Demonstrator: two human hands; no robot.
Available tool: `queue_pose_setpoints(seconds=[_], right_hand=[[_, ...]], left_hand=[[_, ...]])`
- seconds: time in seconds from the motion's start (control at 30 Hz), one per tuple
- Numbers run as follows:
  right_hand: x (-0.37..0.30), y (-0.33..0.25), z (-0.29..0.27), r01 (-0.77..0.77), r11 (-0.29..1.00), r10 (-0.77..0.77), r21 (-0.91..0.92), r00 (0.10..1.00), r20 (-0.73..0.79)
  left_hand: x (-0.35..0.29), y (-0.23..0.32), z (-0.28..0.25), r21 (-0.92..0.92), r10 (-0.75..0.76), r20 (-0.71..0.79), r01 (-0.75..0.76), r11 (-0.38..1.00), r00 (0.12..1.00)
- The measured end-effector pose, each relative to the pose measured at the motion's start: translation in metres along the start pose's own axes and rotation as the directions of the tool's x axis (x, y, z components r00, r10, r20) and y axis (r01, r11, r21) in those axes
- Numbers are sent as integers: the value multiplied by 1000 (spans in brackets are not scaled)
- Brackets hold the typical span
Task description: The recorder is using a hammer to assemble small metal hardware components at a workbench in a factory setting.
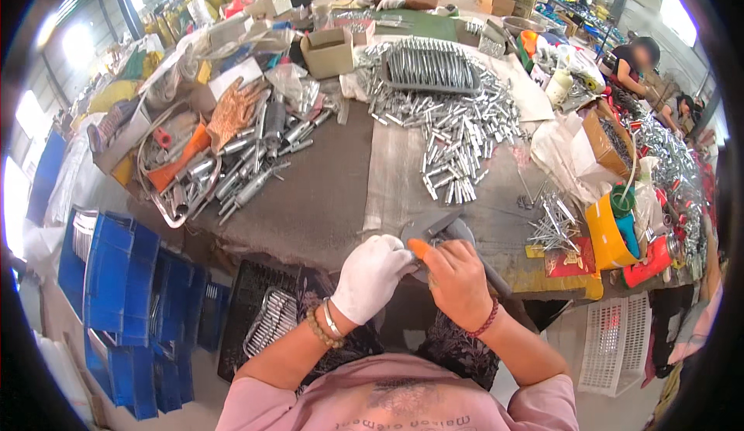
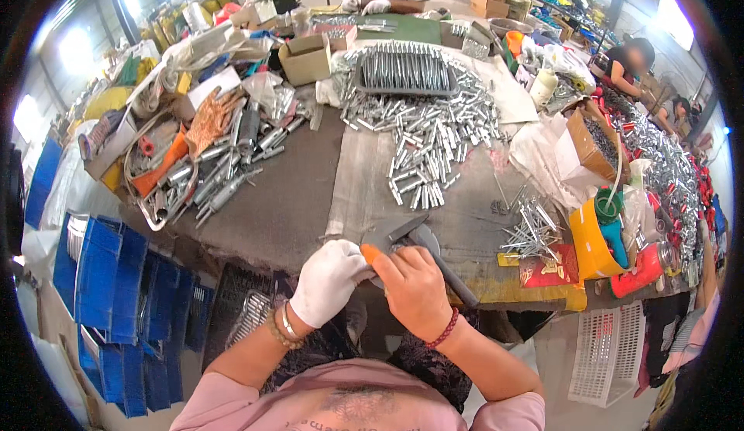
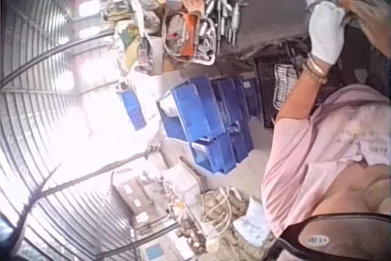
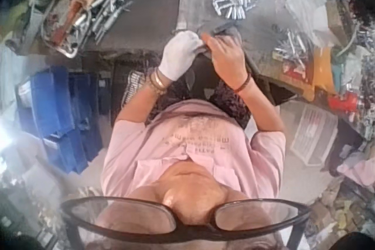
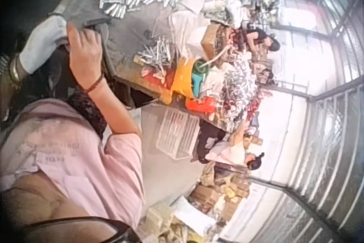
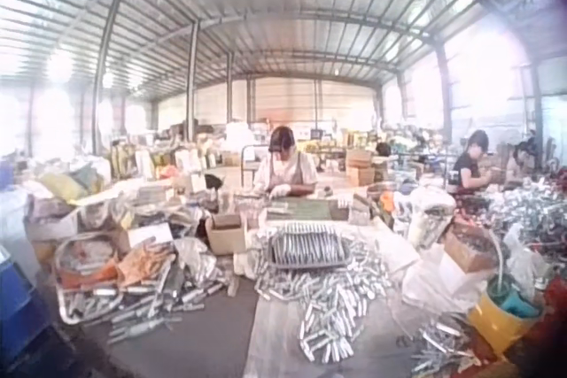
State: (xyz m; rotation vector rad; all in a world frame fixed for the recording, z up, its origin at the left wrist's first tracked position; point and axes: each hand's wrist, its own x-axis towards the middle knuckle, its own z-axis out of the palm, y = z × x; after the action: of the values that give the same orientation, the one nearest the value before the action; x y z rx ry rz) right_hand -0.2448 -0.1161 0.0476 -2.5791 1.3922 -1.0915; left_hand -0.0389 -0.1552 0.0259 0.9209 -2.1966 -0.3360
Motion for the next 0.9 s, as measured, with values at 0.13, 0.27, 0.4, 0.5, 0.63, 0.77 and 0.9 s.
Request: queue_pose_setpoints(seconds=[0.13, 0.27, 0.4, 0.5, 0.63, 0.77, 0.9], right_hand=[[3, -9, -19, -33, 999, 33, 1, 999, 41], [-1, 21, -42, -132, 975, 135, -179, 991, 5], [-8, 40, -48, -284, 918, 315, -277, 946, 76], [-16, 34, -48, -316, 940, 317, -131, 948, -11], [-26, 9, -59, -259, 966, 258, -9, 966, -33], [-33, -11, -59, -161, 985, 158, -60, 986, -50], [-33, -8, -58, -152, 984, 157, -89, 986, 55]], left_hand=[[-4, 1, 0, 1, -12, -11, 12, 1000, 1000], [5, 0, -4, 30, -7, -3, 7, 1000, 1000], [6, -1, -1, -49, -1, -44, -1, 999, 999], [8, -3, -2, -30, 3, -30, -4, 1000, 1000], [6, -4, -1, -42, 16, -36, -18, 999, 999], [4, -4, 1, -73, 16, -46, -19, 997, 999], [6, -5, 1, -41, 43, -82, -46, 998, 996]])
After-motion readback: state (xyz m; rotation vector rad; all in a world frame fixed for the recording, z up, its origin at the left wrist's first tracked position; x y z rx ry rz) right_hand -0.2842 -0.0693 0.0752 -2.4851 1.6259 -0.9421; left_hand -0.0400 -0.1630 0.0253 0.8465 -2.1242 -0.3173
